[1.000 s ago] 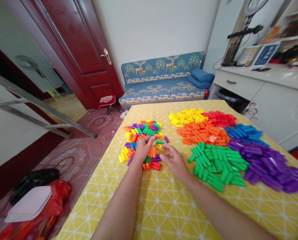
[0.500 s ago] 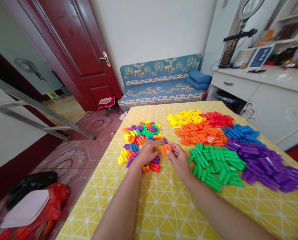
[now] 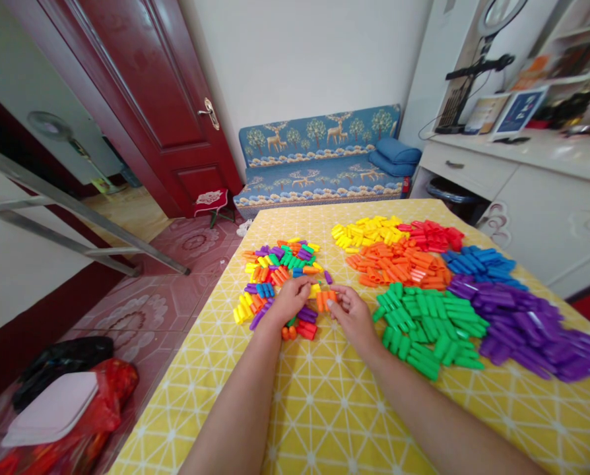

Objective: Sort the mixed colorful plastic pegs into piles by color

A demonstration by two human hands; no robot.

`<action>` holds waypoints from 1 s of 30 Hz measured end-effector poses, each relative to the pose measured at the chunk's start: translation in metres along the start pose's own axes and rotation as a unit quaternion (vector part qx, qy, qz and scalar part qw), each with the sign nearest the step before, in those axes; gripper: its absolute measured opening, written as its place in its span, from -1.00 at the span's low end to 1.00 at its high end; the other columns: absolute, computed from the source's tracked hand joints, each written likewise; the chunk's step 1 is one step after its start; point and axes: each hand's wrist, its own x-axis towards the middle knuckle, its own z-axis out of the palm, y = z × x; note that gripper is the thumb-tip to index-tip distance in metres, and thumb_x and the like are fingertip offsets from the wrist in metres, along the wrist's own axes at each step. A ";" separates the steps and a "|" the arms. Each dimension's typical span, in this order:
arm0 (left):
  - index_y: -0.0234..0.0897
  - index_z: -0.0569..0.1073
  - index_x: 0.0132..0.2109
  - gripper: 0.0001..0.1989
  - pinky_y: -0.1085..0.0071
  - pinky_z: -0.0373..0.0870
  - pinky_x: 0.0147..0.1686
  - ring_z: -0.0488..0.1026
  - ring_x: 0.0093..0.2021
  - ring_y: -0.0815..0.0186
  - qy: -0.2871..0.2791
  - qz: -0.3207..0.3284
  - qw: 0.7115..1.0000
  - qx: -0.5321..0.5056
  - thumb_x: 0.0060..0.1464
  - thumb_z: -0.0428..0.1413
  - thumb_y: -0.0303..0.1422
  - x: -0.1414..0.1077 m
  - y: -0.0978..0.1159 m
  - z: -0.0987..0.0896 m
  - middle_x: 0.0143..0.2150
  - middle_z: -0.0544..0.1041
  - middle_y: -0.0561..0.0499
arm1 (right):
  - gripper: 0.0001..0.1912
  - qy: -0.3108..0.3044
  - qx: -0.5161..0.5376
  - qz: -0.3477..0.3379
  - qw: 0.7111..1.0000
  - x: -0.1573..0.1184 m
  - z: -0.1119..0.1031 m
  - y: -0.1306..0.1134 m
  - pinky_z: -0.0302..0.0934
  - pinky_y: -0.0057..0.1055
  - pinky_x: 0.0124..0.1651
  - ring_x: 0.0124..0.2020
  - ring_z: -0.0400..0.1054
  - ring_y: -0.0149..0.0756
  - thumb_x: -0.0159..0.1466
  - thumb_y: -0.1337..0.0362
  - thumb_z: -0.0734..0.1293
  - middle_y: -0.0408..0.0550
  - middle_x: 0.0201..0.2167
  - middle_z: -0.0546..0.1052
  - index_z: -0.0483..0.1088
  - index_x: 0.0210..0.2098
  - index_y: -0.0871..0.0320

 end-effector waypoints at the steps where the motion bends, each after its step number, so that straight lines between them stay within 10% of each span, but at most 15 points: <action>1: -0.30 0.55 -0.08 -0.69 0.46 0.33 -0.39 0.42 -0.44 0.35 0.007 -0.005 1.000 -0.006 0.13 -0.04 -0.40 0.000 0.001 -0.001 -0.34 0.57 -0.02 | -0.63 -0.003 -0.001 0.002 1.000 0.000 0.000 0.001 0.25 -0.47 -0.48 -0.51 0.37 -0.40 0.10 0.16 0.32 -0.10 -0.38 0.50 0.30 -0.12 0.16; 16: -0.30 0.56 -0.10 -0.69 0.44 0.35 -0.36 0.46 -0.38 0.30 0.032 -0.015 0.999 -0.023 0.15 0.02 -0.25 0.002 -0.008 0.000 -0.33 0.58 -0.04 | -0.62 -0.069 -0.014 0.045 0.996 0.011 -0.011 -0.005 0.28 -0.45 -0.48 -0.55 0.37 -0.40 0.00 0.27 0.35 -0.14 -0.46 0.51 0.37 -0.15 0.17; 23: -0.32 0.57 -0.13 -0.71 0.43 0.35 -0.35 0.47 -0.35 0.28 0.028 -0.009 1.000 -0.004 0.16 0.04 -0.26 0.002 -0.003 -0.002 -0.30 0.59 -0.06 | -0.64 0.171 0.174 -0.016 0.970 0.016 -0.025 -0.024 0.34 -0.37 -0.27 -0.38 0.43 -0.37 0.07 0.10 0.39 -0.05 -0.27 0.54 0.37 -0.19 0.14; 30: -0.23 0.56 -0.10 -0.76 0.23 0.29 0.07 0.39 0.03 0.17 0.093 0.108 0.983 0.118 0.16 0.05 -0.33 0.000 0.009 -0.005 -0.01 0.49 -0.13 | -0.64 0.013 0.070 0.039 0.997 -0.008 0.001 -0.007 0.28 -0.41 -0.42 -0.48 0.39 -0.35 0.09 0.07 0.37 0.01 -0.31 0.57 0.43 -0.21 0.17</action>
